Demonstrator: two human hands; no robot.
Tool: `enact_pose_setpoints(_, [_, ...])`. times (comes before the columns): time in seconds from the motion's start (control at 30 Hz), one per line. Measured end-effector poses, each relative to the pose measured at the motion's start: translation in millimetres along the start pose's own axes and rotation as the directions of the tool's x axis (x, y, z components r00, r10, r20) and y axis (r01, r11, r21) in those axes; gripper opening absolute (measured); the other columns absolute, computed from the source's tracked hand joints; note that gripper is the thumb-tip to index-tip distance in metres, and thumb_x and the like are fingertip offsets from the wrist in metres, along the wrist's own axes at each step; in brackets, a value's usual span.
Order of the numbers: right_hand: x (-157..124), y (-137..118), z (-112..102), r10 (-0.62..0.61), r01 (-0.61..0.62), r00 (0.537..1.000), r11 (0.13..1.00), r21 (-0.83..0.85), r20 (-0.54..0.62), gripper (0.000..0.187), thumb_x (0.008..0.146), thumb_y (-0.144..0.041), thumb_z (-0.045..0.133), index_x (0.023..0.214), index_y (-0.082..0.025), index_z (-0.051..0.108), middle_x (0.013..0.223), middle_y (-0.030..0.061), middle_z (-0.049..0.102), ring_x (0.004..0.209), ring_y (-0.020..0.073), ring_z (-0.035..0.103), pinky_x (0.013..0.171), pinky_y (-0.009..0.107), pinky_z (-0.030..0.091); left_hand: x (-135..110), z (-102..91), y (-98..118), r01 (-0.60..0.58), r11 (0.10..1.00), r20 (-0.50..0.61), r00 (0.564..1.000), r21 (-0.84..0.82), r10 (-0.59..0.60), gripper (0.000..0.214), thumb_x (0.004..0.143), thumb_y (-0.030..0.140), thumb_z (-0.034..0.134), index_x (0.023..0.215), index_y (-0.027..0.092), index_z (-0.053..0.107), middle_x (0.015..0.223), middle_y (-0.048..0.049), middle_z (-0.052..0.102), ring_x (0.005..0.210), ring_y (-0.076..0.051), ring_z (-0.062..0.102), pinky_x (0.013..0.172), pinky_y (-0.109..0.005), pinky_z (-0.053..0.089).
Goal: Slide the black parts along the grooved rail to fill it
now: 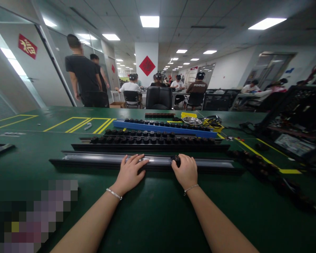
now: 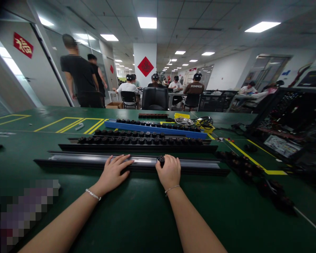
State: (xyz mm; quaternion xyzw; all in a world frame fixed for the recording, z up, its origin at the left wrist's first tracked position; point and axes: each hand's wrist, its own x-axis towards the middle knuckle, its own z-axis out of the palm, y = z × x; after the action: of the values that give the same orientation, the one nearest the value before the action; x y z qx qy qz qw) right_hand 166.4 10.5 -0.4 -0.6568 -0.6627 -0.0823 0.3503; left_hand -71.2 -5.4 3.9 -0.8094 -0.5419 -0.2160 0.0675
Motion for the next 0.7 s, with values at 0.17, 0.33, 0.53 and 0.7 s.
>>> enact_pose_setpoints(0.17, [1,5,-1,0.02,-0.021,1.0,1.0,-0.012,-0.014,0.031,0.077,-0.032,0.046,0.097,-0.013,0.062,0.102,0.0111,0.064,0.099,0.0222,0.053,0.098,0.04,0.027,0,-0.3,0,0.001,1.0,0.002,1.0,0.002,-0.001,0.042,0.077,0.028,0.053,0.118,0.037,0.054,0.132,0.001,0.05,0.122,-0.025,0.042,0.105,-0.053,0.019])
enact_pose_setpoints(0.33, [2,8,-2,0.035,-0.036,0.999,0.999,-0.007,-0.021,0.03,0.076,-0.032,0.046,0.095,-0.014,0.062,0.101,0.0109,0.064,0.098,0.0227,0.053,0.097,0.04,0.027,0,0.0,0,-0.001,1.0,0.004,1.0,0.001,0.001,0.042,0.077,0.028,0.053,0.118,0.037,0.053,0.133,0.0007,0.049,0.123,-0.025,0.041,0.105,-0.052,0.018])
enact_pose_setpoints(0.53, [3,11,-8,0.069,-0.069,0.997,0.998,-0.003,-0.018,0.029,0.075,-0.031,0.046,0.092,-0.014,0.062,0.099,0.0112,0.064,0.096,0.0233,0.053,0.095,0.039,0.029,0,0.5,-1,-0.002,1.0,-0.001,1.0,-0.002,0.002,0.042,0.077,0.028,0.053,0.118,0.037,0.053,0.132,0.0013,0.05,0.122,-0.025,0.042,0.105,-0.053,0.019])
enact_pose_setpoints(0.7, [4,14,-11,0.092,-0.092,0.996,0.996,-0.019,-0.014,0.029,0.075,-0.03,0.046,0.091,-0.014,0.062,0.099,0.0111,0.064,0.095,0.0235,0.053,0.093,0.037,0.031,0,1.0,-1,0.0,1.0,0.009,1.0,0.004,-0.001,0.041,0.078,0.029,0.051,0.118,0.036,0.053,0.133,0.0013,0.049,0.123,-0.025,0.041,0.105,-0.053,0.018])
